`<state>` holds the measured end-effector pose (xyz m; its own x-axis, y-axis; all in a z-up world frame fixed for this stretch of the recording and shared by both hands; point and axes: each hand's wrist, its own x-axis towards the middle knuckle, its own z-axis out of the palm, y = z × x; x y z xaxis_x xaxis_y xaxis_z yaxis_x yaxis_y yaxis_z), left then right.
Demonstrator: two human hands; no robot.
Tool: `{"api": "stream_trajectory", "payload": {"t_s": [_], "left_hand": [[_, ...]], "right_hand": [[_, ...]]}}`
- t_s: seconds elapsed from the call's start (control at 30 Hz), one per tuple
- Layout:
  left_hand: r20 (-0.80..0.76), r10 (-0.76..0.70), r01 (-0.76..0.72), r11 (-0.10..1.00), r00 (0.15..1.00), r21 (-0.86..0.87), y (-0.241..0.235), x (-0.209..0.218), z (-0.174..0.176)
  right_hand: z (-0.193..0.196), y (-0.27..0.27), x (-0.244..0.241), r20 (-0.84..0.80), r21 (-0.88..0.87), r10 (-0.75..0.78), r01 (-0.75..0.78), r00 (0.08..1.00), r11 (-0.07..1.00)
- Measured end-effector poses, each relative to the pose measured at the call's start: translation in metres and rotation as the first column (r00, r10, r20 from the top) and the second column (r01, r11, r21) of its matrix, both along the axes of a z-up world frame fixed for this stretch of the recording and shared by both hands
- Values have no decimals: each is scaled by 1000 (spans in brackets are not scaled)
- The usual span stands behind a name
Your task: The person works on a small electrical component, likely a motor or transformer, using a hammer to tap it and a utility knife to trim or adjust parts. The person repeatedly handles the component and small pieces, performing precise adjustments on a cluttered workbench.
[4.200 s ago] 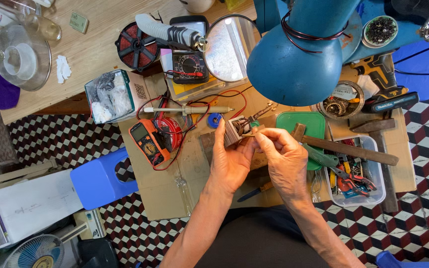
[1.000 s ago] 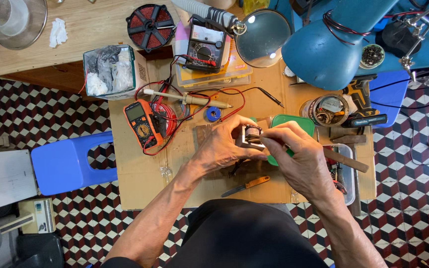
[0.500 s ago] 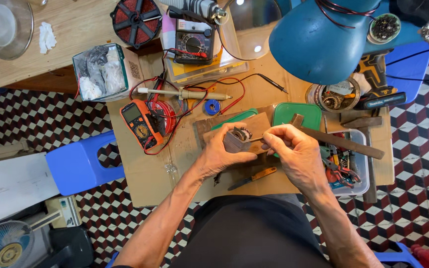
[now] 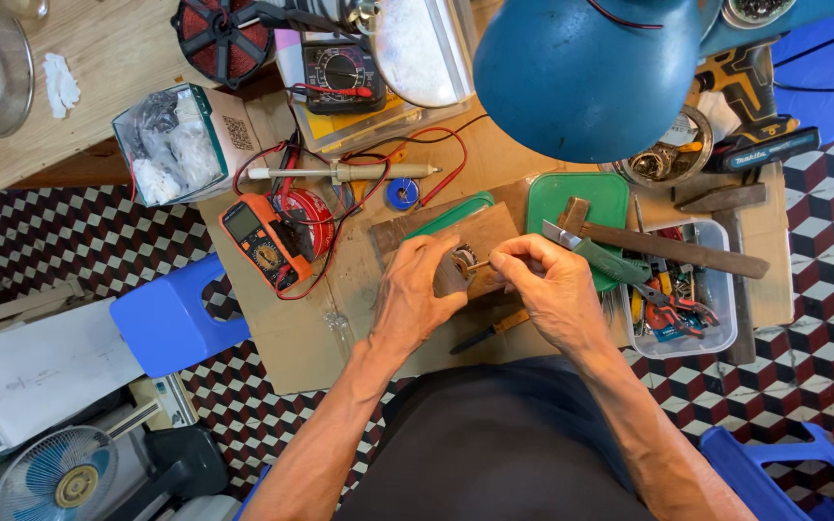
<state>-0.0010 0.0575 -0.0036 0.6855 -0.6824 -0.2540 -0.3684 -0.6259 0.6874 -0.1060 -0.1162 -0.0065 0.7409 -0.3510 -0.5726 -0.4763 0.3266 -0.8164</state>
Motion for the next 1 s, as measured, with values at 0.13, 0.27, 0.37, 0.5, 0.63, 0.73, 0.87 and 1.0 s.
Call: {"api": "stream_trajectory", "payload": {"t_s": [0.13,0.27,0.37,0.5,0.63,0.73,0.87,1.0], "left_hand": [[110,-25,34,996,994,-78,-3,2,-2],[95,5,-2,999,995,-33,-5,4,-1],[110,5,-2,1000,994,-24,-9,3,-1],[117,-3,5,1000,993,-20,-11,3,-1],[109,-1,0,1000,994,12,-13,3,1],[96,2,-4,1000,995,26,-14,3,2],[92,3,-8,999,996,48,-15,3,3],[100,0,-5,999,995,48,-16,3,3]], "right_hand": [[-7,1,-5,-22,1,-8,8,1000,1000],[-13,5,-5,14,24,-28,28,1000,999],[-18,6,-3,43,43,-53,52,998,998],[-22,5,-1,49,34,-50,48,998,998],[-23,5,1,32,-30,-2,3,999,1000],[-20,4,4,-8,-90,26,-26,1000,996],[-18,2,7,-3,-80,40,-40,999,996],[-21,-1,9,-25,-123,89,-91,996,988]]}}
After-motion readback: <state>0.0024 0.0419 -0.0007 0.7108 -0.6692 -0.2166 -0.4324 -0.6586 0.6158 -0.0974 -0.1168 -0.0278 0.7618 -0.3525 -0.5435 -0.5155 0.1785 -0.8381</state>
